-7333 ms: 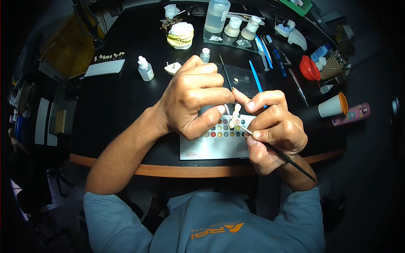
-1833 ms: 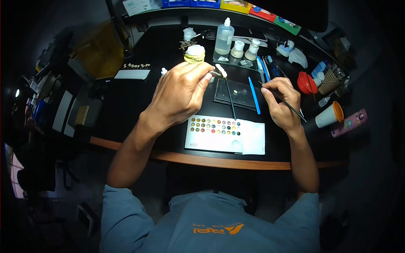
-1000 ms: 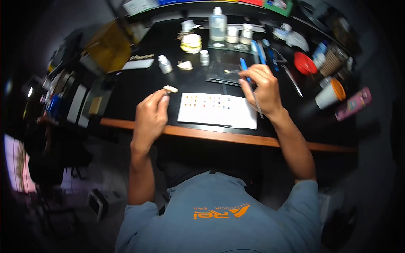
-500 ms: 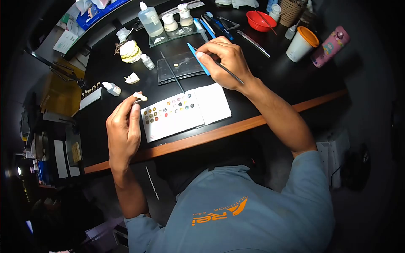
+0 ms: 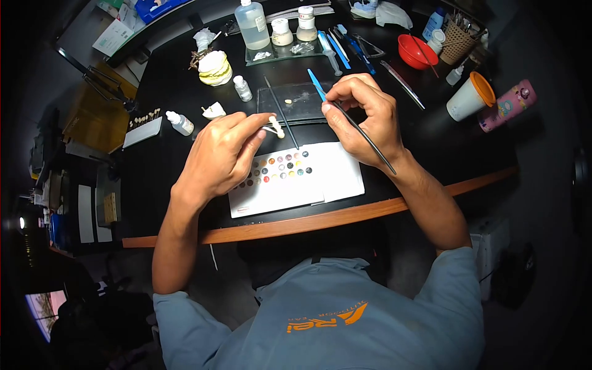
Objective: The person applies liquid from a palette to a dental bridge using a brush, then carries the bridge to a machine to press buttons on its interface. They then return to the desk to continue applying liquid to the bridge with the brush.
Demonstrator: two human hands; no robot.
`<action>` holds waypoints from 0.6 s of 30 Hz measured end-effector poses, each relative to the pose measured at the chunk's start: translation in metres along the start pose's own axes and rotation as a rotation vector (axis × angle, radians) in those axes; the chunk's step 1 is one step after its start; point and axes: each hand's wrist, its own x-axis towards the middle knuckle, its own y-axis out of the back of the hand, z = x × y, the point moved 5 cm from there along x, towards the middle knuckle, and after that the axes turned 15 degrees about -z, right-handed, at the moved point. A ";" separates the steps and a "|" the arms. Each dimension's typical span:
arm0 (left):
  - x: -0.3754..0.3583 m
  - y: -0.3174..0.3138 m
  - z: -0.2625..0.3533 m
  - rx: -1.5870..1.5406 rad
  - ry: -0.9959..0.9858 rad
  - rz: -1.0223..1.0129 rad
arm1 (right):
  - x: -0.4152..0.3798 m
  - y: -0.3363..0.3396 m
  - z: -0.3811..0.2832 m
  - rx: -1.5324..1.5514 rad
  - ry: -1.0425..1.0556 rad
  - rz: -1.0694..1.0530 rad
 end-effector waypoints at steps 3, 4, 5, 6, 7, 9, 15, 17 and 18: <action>0.013 0.002 -0.010 0.020 -0.061 0.018 | -0.002 0.004 0.002 0.008 0.016 0.011; 0.016 0.001 -0.012 0.046 -0.089 0.028 | -0.002 0.005 0.002 0.056 0.009 0.022; 0.016 -0.003 -0.016 0.005 -0.119 0.072 | -0.003 0.005 0.003 0.138 0.008 0.031; 0.015 -0.004 -0.015 -0.026 -0.154 0.109 | -0.004 0.005 0.003 0.219 0.008 0.039; 0.015 -0.005 -0.014 -0.025 -0.153 0.083 | -0.006 0.002 0.004 0.367 -0.011 0.029; 0.014 -0.011 -0.014 -0.057 -0.177 0.070 | -0.004 0.000 -0.007 0.444 0.089 -0.002; 0.010 -0.015 -0.008 -0.094 -0.296 0.118 | -0.010 -0.016 -0.039 0.658 0.255 -0.089; 0.009 -0.014 -0.004 -0.093 -0.327 0.147 | -0.009 -0.016 -0.047 0.600 0.354 -0.171; 0.009 -0.015 -0.002 -0.105 -0.355 0.169 | -0.009 -0.016 -0.050 0.557 0.409 -0.228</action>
